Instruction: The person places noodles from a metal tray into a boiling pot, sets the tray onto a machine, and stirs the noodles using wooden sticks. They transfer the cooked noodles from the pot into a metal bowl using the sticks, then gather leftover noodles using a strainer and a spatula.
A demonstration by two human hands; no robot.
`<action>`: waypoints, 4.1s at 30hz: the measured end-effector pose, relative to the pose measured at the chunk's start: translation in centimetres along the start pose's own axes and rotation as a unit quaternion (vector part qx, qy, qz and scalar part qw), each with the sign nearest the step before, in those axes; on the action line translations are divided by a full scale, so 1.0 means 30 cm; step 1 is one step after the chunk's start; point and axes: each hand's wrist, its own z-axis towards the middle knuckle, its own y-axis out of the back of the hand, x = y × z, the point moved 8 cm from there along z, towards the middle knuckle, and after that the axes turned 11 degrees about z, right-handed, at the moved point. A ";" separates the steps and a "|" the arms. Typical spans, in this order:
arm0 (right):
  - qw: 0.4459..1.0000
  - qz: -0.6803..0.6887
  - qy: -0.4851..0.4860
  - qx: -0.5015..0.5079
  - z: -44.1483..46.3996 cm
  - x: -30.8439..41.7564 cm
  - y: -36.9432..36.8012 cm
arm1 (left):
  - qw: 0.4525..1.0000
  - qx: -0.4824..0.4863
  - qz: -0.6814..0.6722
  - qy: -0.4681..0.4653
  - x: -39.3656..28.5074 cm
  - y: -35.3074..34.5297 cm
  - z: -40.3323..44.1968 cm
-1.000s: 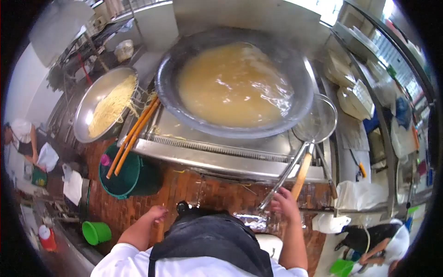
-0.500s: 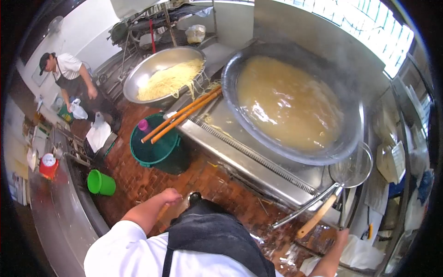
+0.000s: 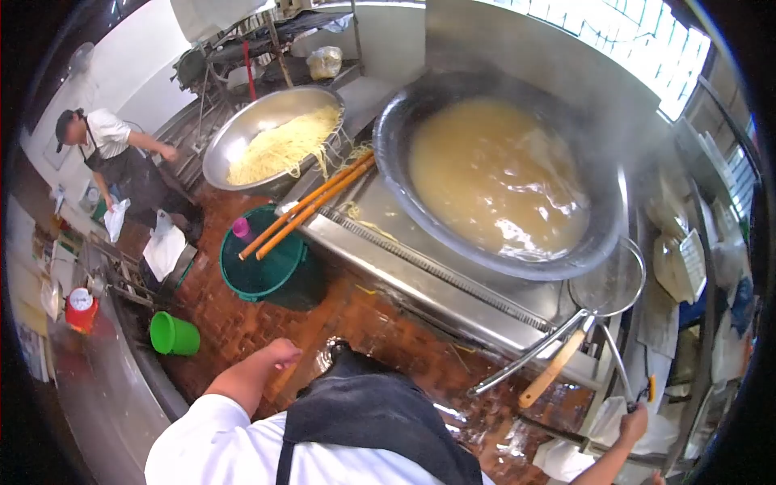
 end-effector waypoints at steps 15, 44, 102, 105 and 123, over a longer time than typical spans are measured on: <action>0.969 -0.210 -0.006 -0.129 -0.239 -0.014 0.412 | 0.780 -0.552 0.121 -0.269 -0.619 0.821 -0.382; 0.952 0.189 -0.163 -0.178 -0.672 0.449 0.216 | 0.910 -0.322 -0.029 -0.258 -0.059 0.734 -0.270; 0.926 0.361 -0.017 -0.106 -0.678 0.293 0.251 | 0.895 -0.128 -0.005 -0.426 -1.028 0.040 -0.272; 0.928 0.369 0.023 0.045 -0.611 0.583 0.360 | 0.902 -0.161 0.005 -0.401 -0.815 0.116 -0.245; 0.917 -0.091 0.383 -0.069 -0.749 2.148 0.913 | 0.999 0.040 0.014 -0.010 0.337 0.525 0.511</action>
